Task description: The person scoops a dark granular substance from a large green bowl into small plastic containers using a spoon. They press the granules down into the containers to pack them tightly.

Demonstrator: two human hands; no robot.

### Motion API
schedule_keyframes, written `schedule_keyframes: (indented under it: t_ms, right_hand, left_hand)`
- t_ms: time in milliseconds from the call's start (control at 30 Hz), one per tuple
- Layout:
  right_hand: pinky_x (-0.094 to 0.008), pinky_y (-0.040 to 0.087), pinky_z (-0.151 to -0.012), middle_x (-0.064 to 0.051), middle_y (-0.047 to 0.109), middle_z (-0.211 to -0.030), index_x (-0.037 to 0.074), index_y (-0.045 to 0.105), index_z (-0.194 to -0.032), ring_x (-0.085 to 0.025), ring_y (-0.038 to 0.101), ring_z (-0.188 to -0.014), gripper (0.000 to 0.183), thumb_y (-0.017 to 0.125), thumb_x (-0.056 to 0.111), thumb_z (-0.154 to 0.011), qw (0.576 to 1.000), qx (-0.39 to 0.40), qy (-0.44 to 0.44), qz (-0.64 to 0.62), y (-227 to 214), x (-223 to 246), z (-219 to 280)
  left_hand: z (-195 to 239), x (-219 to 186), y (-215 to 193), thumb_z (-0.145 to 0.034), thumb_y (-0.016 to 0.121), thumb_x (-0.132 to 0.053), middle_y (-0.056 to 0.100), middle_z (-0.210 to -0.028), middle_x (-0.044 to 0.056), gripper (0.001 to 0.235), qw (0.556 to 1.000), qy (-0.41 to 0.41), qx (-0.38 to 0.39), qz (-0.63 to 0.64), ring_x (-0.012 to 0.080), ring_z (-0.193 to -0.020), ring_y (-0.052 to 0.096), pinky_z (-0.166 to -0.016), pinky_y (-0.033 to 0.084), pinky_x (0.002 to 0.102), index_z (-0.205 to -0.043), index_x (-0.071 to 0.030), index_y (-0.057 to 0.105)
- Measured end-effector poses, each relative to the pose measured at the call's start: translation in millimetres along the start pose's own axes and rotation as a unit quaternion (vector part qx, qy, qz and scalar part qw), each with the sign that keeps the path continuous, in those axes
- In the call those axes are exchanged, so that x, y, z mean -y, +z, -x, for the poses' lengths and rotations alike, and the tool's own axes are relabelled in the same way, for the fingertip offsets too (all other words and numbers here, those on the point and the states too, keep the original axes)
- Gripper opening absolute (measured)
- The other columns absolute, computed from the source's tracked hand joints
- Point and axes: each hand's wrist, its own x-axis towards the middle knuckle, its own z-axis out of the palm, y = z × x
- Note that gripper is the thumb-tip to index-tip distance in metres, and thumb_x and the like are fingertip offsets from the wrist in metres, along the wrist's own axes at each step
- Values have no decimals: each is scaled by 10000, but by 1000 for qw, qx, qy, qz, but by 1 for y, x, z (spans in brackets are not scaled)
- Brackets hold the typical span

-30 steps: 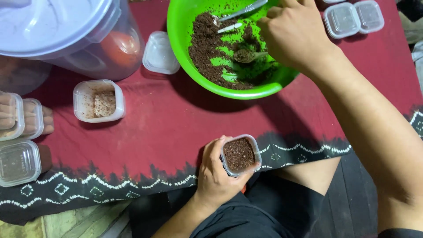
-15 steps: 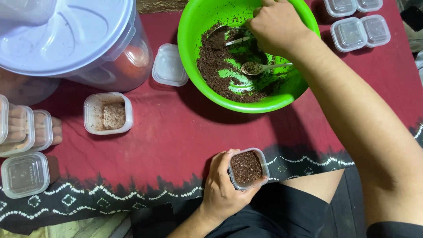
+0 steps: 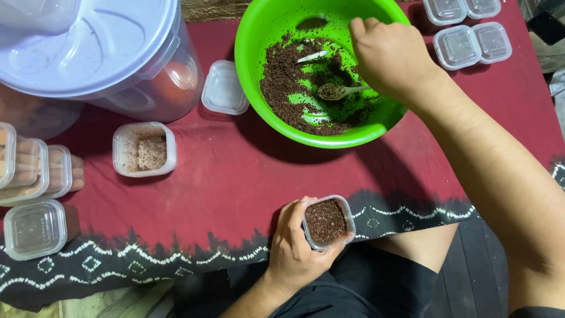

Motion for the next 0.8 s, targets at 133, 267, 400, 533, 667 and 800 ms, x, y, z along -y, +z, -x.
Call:
schedule_keyframes:
  t_ms: [133,267,400,533,667,800]
  right_hand:
    - [-419,504,-385,-46,634,-739,95,597,-1015,-263,667,-495,84,541,122,-958,999,13,-25,28,7,3,4]
    - [-406,499,-383,-13,669,-753,147,631,-1008,-253,690,-536,106,529,174,-1012,998,-3,-10,54,-5,-3,14]
    - [-451,442,-374,-85,646,-686,84,601,-1184,-357,645,-515,298,558,85,-890,999,-8,32,-13,-59,-11,34]
    - [-457,448,-443,-63,654,-745,235,668,-1451,-352,652,-579,303,582,197,-1163,999,-3,32,-36,-117,-9,87]
    - [-372,394,-482,15,577,-635,313,793,-1307,-190,561,-550,203,700,234,-1145,984,30,4,-176,-155,15,140]
    - [-336,432,-230,70,721,-716,272,706,-1327,-99,491,-302,395,639,201,-944,960,96,-100,-244,-160,45,171]
  left_hand:
    - [0,2,0,-808,952,-375,634,-1230,194,925,1000,3,4,-3,343,-1103,669,-1000,591,437,-1374,94,390]
    - [0,0,-3,-808,954,-345,629,-1262,201,932,999,-10,21,-25,359,-1134,663,-1031,566,457,-1394,102,383]
    - [4,1,-11,-733,944,-255,539,-1433,236,1026,988,-123,93,17,372,-1350,568,-1169,468,422,-1474,80,319]
    - [-7,7,-29,-770,877,-184,484,-1497,292,1010,980,-153,121,46,402,-1390,549,-1184,456,408,-1508,78,239]
    - [-14,15,-44,-750,855,-33,480,-1506,272,1039,971,-136,162,109,368,-1432,514,-1221,413,401,-1522,69,167]
    - [-8,18,-41,-691,983,-251,548,-1403,187,1134,975,-155,148,54,324,-1277,610,-1119,511,420,-1512,31,253]
